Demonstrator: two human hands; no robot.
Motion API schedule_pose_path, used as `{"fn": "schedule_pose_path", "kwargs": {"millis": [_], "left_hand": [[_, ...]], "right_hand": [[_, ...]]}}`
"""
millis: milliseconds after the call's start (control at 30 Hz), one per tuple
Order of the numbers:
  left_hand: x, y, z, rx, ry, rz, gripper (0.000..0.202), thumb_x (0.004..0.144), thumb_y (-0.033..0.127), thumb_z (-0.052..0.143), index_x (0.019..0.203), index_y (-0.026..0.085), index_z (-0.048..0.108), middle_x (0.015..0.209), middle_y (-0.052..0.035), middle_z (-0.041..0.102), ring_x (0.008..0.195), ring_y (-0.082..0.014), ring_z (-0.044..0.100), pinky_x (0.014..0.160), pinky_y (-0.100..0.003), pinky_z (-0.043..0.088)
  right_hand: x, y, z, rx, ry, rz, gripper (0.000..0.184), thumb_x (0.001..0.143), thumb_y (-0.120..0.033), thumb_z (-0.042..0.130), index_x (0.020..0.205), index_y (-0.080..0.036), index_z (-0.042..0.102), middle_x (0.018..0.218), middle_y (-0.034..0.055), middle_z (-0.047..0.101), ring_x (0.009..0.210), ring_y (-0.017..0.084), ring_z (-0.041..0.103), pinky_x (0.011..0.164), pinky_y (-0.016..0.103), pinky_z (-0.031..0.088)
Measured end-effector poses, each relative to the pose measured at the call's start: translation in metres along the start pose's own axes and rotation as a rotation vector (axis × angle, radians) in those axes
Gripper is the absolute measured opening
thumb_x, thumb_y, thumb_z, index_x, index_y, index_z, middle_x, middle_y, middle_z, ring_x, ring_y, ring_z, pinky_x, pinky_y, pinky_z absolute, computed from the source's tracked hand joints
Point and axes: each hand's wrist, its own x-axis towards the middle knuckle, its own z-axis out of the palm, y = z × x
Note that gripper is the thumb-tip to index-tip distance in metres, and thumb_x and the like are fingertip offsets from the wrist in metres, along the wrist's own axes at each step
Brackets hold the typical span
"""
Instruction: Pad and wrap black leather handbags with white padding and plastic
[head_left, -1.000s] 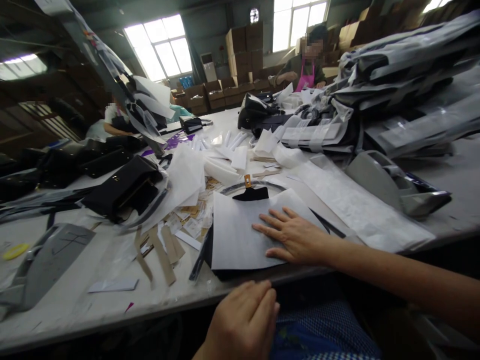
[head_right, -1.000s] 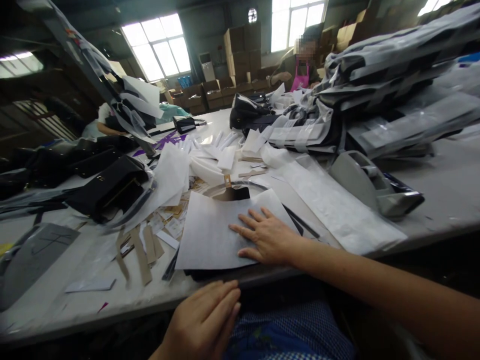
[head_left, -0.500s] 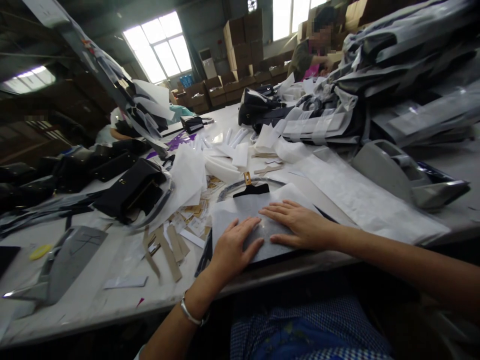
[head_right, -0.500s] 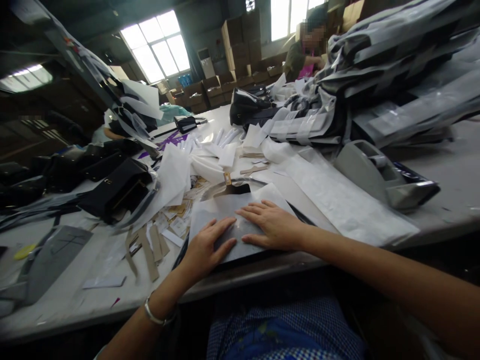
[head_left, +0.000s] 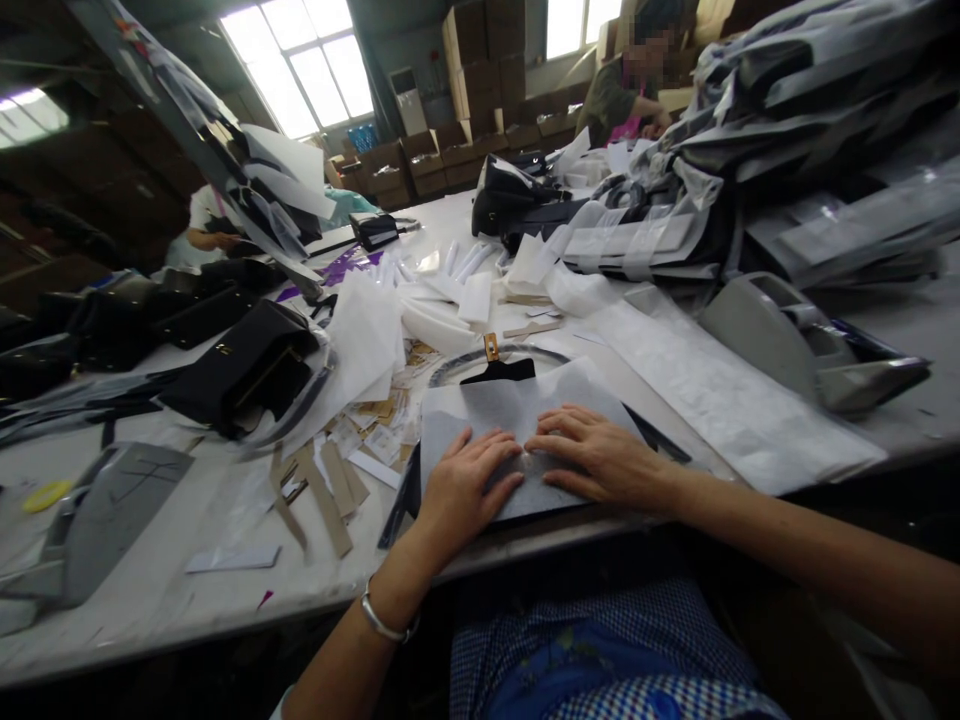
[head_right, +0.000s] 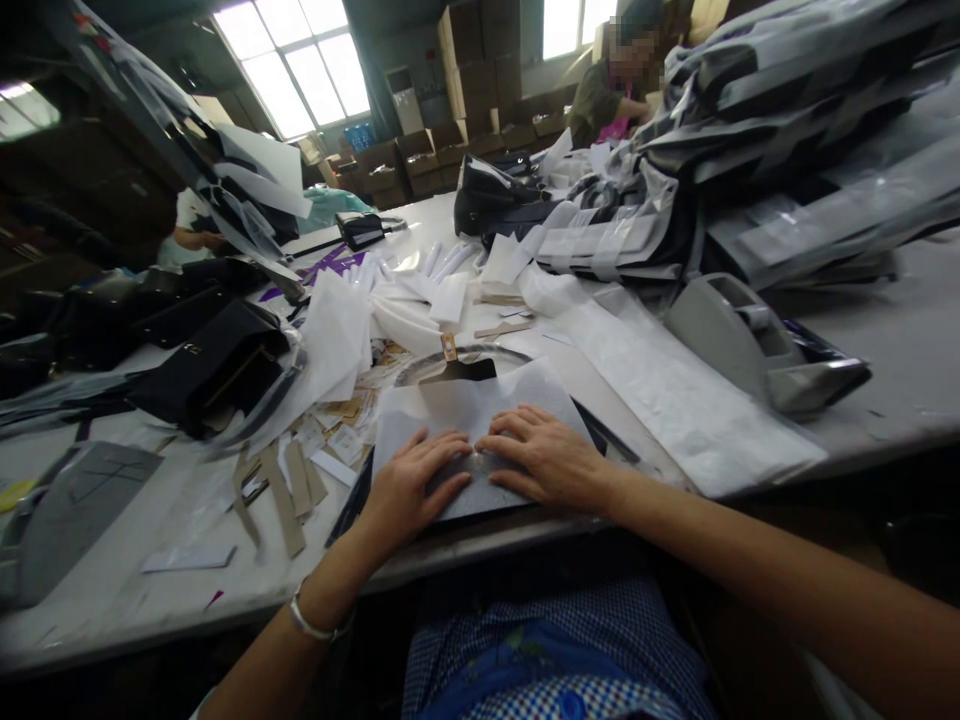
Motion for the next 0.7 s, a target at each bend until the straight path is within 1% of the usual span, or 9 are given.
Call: {"fn": "schedule_pose_path", "kwargs": {"millis": [100, 233, 467, 700], "left_hand": [[-0.004, -0.001, 0.003, 0.0, 0.021, 0.012, 0.027, 0.094, 0.031, 0.059, 0.121, 0.023, 0.06, 0.131, -0.007, 0.066, 0.125, -0.022, 0.059, 0.116, -0.05, 0.037], [-0.007, -0.001, 0.005, 0.001, 0.017, 0.004, 0.028, 0.095, 0.031, 0.059, 0.122, 0.024, 0.06, 0.132, -0.0065, 0.065, 0.125, -0.0219, 0.059, 0.116, -0.051, 0.037], [-0.011, 0.003, 0.007, 0.018, 0.03, -0.008, 0.027, 0.095, 0.031, 0.057, 0.121, 0.023, 0.062, 0.13, -0.0079, 0.066, 0.126, -0.0227, 0.058, 0.117, -0.05, 0.036], [-0.012, 0.002, 0.008, 0.0, 0.015, -0.02, 0.027, 0.094, 0.03, 0.059, 0.12, 0.023, 0.061, 0.131, -0.0063, 0.066, 0.126, -0.0223, 0.058, 0.117, -0.05, 0.034]], "right_hand": [[-0.001, 0.0, 0.0, -0.008, -0.021, -0.011, 0.04, 0.095, -0.042, 0.055, 0.13, -0.023, 0.06, 0.124, 0.0116, 0.061, 0.119, 0.027, 0.055, 0.108, 0.05, 0.041], [-0.002, 0.002, 0.002, -0.013, -0.051, -0.031, 0.04, 0.097, -0.042, 0.052, 0.131, -0.023, 0.06, 0.124, 0.0123, 0.061, 0.119, 0.028, 0.055, 0.106, 0.052, 0.041], [0.0, 0.003, 0.002, -0.032, -0.059, -0.078, 0.039, 0.097, -0.04, 0.051, 0.132, -0.025, 0.06, 0.122, 0.0124, 0.061, 0.119, 0.027, 0.055, 0.105, 0.051, 0.042], [0.001, 0.002, 0.001, -0.075, -0.082, -0.1, 0.039, 0.098, -0.04, 0.05, 0.133, -0.026, 0.059, 0.122, 0.0113, 0.06, 0.118, 0.027, 0.055, 0.104, 0.049, 0.044]]}}
